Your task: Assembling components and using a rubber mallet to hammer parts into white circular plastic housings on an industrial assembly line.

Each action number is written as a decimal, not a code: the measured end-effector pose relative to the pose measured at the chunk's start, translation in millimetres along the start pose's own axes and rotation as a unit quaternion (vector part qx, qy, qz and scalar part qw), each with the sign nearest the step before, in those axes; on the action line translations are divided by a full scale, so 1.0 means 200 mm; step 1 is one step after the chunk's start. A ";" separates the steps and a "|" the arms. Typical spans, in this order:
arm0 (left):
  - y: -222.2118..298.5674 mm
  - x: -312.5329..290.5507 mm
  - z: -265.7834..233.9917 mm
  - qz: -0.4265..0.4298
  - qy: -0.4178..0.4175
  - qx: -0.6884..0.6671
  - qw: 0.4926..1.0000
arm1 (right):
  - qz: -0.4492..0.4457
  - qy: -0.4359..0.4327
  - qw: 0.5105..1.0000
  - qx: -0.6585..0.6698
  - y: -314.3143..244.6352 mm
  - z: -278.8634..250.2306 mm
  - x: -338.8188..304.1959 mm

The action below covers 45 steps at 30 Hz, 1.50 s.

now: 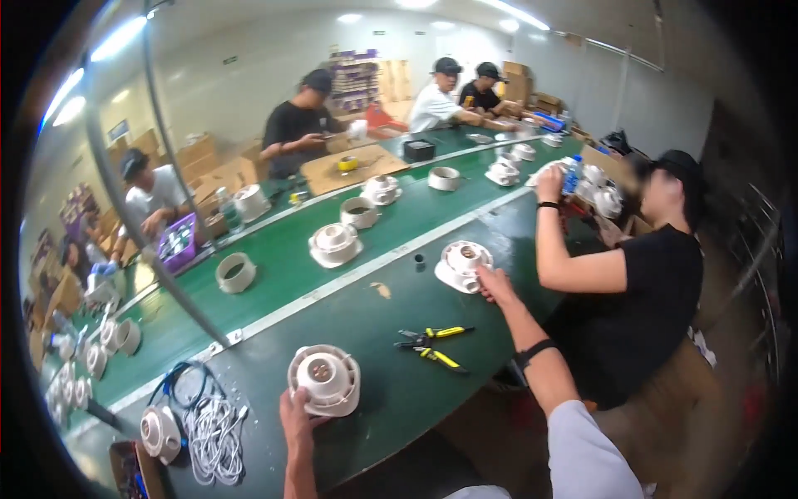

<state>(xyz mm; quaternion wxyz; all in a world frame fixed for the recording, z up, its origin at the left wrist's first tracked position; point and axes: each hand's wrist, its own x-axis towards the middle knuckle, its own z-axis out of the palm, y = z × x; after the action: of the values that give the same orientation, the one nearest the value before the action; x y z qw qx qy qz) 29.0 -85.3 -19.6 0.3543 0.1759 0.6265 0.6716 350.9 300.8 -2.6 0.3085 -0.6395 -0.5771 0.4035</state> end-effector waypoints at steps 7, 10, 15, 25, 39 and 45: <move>-0.01 -0.02 -0.04 0.018 -0.043 -0.001 0.999 | 0.021 -0.002 0.999 -0.044 -0.05 0.01 -0.03; -0.01 -0.03 -0.02 0.018 -0.030 -0.002 0.999 | 0.050 -0.001 0.991 -0.125 -0.11 -0.03 -0.03; 0.01 -0.04 -0.06 0.012 -0.022 0.011 1.000 | 0.071 -0.025 0.982 -0.172 -0.13 0.06 0.05; 0.03 0.01 -0.14 -0.004 -0.056 -0.061 0.997 | 0.006 -0.198 0.963 0.182 -0.26 -0.06 -0.02; 0.05 -0.01 -0.17 -0.050 -0.010 -0.184 0.982 | -0.184 -0.260 0.929 0.187 -0.94 0.66 -0.13; 0.05 0.01 -0.17 -0.061 -0.012 -0.193 0.979 | -0.195 -0.275 0.935 0.115 -1.12 0.85 -0.20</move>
<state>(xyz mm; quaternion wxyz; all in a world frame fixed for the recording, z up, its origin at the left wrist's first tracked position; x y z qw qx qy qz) 3.1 -107.7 -15.6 0.4289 0.0737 0.4903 0.7551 93.6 282.1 113.9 0.2818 -0.3389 -0.7024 0.5589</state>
